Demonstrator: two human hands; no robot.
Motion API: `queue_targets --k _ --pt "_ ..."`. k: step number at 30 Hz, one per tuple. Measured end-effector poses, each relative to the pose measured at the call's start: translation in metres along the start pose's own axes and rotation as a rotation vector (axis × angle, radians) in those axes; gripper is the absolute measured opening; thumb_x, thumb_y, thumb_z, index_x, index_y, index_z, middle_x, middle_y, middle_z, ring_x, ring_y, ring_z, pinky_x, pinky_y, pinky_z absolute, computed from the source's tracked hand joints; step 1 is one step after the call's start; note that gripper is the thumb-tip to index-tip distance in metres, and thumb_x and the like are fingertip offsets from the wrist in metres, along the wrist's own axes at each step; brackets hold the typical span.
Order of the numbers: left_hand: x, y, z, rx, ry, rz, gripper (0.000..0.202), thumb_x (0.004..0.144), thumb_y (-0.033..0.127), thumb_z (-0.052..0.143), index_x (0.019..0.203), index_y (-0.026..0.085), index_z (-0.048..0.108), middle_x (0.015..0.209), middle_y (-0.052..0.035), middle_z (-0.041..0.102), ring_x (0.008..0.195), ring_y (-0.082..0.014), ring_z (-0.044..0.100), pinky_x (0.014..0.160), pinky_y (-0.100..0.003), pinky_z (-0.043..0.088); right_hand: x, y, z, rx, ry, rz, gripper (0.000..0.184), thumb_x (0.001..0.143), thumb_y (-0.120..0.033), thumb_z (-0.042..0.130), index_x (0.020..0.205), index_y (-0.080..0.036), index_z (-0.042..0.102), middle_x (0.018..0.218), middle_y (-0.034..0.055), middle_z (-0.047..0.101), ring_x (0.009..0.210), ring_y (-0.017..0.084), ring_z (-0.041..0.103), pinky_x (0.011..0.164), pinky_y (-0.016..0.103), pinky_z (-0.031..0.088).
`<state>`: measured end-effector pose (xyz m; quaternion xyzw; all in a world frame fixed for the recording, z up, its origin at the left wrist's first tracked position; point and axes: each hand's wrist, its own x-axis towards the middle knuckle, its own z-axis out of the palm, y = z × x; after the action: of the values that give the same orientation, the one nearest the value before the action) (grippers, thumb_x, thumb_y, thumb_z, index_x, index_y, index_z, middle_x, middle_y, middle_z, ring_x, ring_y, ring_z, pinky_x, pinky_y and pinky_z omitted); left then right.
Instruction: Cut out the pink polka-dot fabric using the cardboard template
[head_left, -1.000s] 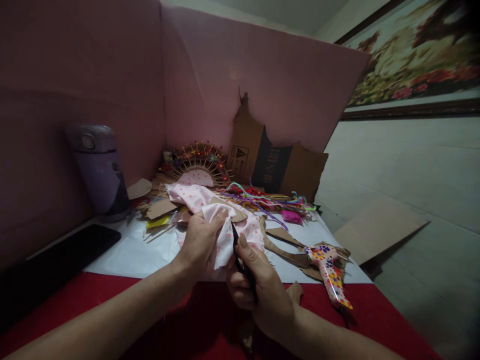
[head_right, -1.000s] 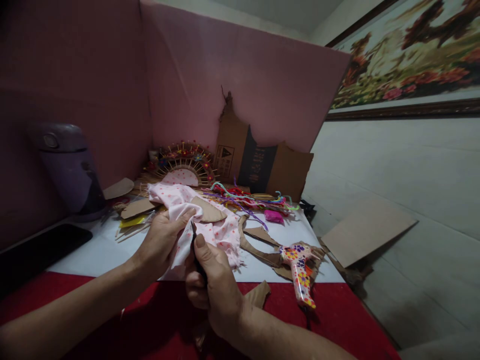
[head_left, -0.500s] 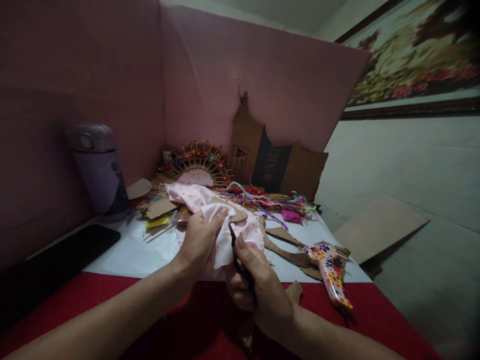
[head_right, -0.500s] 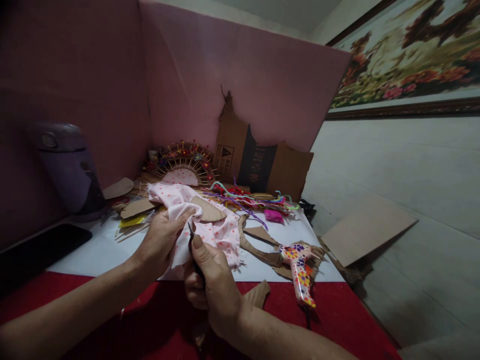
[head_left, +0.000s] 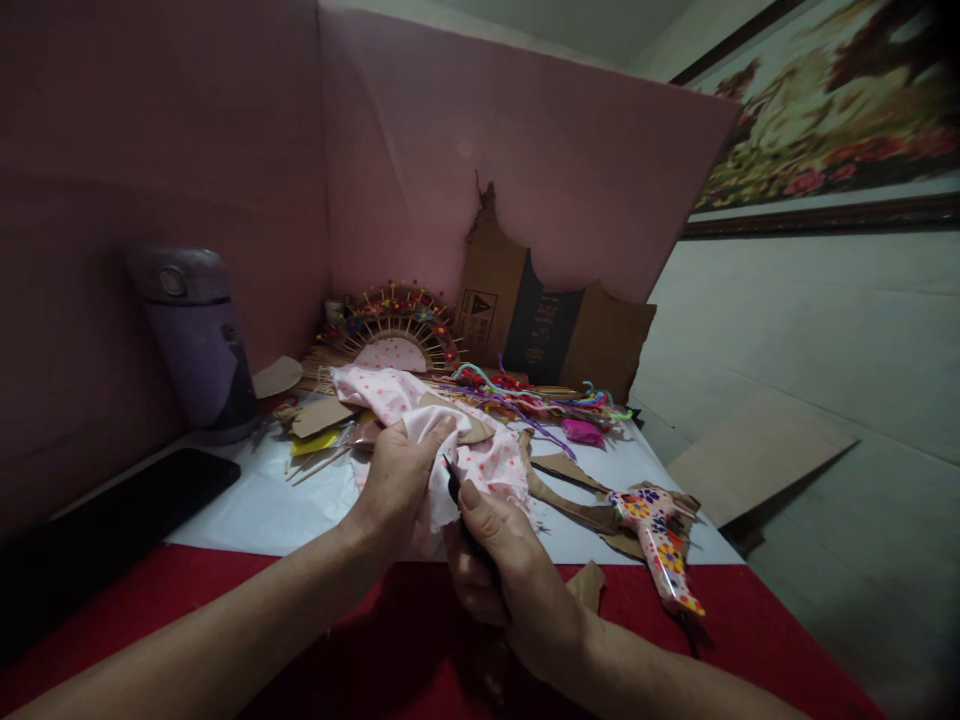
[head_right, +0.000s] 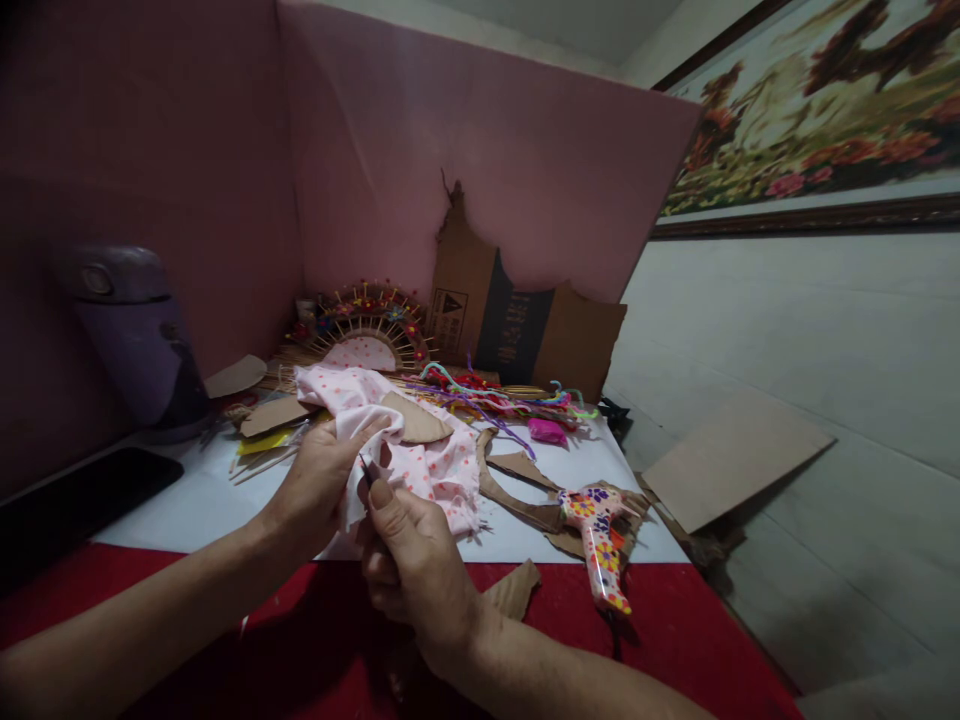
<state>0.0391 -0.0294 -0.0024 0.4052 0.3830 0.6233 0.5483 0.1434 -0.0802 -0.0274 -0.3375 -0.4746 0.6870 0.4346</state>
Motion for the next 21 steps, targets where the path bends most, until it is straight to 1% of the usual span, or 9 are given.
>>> queue_targets --k 5,13,17,21 --pt "0.0005 0.0011 0.0004 -0.013 -0.005 -0.004 0.026 0.063 0.033 0.072 0.059 0.014 0.055 0.046 0.0044 0.052 0.035 -0.0052 0.041 0.035 -0.017 0.029 -0.0012 -0.0005 0.0024 -0.025 0.038 -0.026 0.045 0.08 -0.061 0.049 0.066 -0.019 0.043 0.048 -0.0092 0.031 0.037 0.003 0.017 0.033 0.016 0.01" --pt "-0.0022 0.0032 0.0006 -0.004 -0.02 -0.025 0.024 0.066 0.031 0.07 0.059 0.015 0.054 0.045 0.0045 0.051 0.035 -0.0051 0.04 0.034 -0.017 0.028 -0.0029 -0.0025 0.0046 -0.028 0.042 -0.033 0.044 0.081 -0.06 0.049 0.067 -0.018 0.044 0.047 -0.0095 0.031 0.036 0.003 0.015 0.033 0.016 0.01" --pt "-0.0028 0.0036 0.0002 0.011 -0.002 -0.044 0.024 0.065 0.031 0.071 0.06 0.015 0.054 0.046 0.0046 0.051 0.035 -0.005 0.039 0.034 -0.017 0.028 -0.0023 -0.0013 0.0042 -0.026 0.037 -0.037 0.045 0.08 -0.061 0.049 0.067 -0.019 0.043 0.047 -0.0097 0.03 0.036 0.003 0.014 0.033 0.017 0.008" --pt "-0.0022 0.004 0.0006 0.006 -0.011 -0.046 0.025 0.064 0.032 0.071 0.058 0.015 0.054 0.045 0.0047 0.05 0.035 -0.0051 0.04 0.035 -0.017 0.028 -0.0027 -0.0008 0.0051 -0.034 0.018 -0.032 0.047 0.078 -0.063 0.049 0.066 -0.019 0.042 0.045 -0.0108 0.027 0.036 0.003 0.012 0.033 0.017 0.008"
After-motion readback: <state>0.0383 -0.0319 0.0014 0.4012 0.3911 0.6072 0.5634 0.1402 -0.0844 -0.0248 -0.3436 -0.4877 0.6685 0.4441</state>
